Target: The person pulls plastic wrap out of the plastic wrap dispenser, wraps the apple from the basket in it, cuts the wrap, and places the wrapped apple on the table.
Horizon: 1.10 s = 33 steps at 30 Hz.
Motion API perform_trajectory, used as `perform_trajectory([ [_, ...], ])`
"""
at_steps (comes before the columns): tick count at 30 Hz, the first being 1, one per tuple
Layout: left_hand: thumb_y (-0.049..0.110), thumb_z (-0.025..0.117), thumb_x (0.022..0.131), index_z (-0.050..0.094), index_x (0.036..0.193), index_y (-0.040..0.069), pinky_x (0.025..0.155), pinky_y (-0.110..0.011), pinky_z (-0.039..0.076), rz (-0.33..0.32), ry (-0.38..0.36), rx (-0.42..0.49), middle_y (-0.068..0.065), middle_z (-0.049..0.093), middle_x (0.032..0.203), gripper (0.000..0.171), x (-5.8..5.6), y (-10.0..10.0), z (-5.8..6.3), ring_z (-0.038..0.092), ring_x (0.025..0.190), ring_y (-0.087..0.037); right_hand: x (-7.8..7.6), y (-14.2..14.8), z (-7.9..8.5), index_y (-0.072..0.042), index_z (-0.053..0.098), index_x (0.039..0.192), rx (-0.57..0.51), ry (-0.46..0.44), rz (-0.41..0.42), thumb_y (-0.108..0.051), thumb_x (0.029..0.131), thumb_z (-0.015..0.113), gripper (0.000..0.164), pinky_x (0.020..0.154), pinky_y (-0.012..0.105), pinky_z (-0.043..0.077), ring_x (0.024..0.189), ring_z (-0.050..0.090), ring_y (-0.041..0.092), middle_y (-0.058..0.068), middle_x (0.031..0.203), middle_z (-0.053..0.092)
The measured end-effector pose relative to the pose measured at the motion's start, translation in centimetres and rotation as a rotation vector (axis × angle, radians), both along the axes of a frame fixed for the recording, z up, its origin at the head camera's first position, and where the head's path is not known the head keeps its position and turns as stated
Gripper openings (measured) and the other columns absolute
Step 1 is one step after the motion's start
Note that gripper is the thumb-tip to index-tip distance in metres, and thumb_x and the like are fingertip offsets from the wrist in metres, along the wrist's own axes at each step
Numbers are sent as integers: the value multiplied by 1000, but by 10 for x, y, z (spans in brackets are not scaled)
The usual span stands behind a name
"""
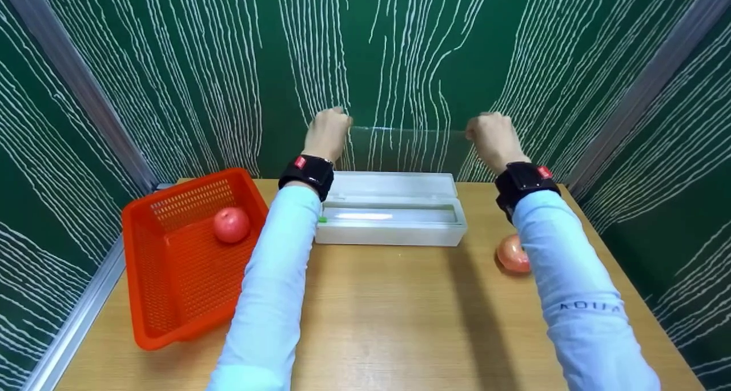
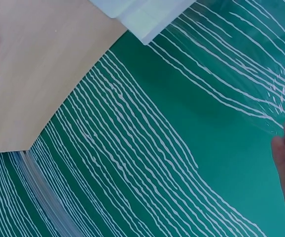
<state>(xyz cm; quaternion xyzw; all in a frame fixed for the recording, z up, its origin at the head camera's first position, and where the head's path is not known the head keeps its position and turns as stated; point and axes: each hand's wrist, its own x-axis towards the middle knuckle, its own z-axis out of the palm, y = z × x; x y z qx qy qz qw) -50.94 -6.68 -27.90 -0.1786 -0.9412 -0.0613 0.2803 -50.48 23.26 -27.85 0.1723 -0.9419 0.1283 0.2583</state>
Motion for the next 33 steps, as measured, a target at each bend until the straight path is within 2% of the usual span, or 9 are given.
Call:
perform_trajectory([
  [10, -14, 45, 79, 69, 83, 3, 68, -39, 52, 2, 14, 41, -13, 60, 83, 30, 2, -2, 21, 60, 81, -31, 2, -5, 22, 5, 68, 93, -40, -5, -32, 8, 83, 49, 21, 78, 44, 52, 92, 62, 38, 24, 97, 65],
  [22, -10, 43, 81, 69, 87, 4, 73, -39, 50, 21, 15, 67, -13, 59, 89, 30, 3, 0, 39, 57, 84, -30, 2, -4, 38, 6, 68, 91, -71, 82, -44, 10, 81, 47, 24, 78, 46, 51, 89, 61, 39, 23, 94, 65],
  [28, -11, 44, 82, 69, 91, 4, 70, -36, 50, 6, 80, 57, -12, 59, 87, 30, 5, -1, 46, 56, 80, -28, 0, -5, 43, 6, 65, 74, -54, 202, -17, 15, 71, 38, 28, 65, 47, 49, 74, 60, 37, 22, 79, 63],
  [33, -5, 46, 86, 68, 93, 2, 66, -33, 48, -30, 147, 87, -11, 59, 86, 25, 5, 0, 48, 53, 75, -24, 1, -4, 48, 7, 68, 80, -80, 252, -27, 13, 74, 40, 29, 66, 49, 49, 73, 59, 40, 23, 79, 63],
])
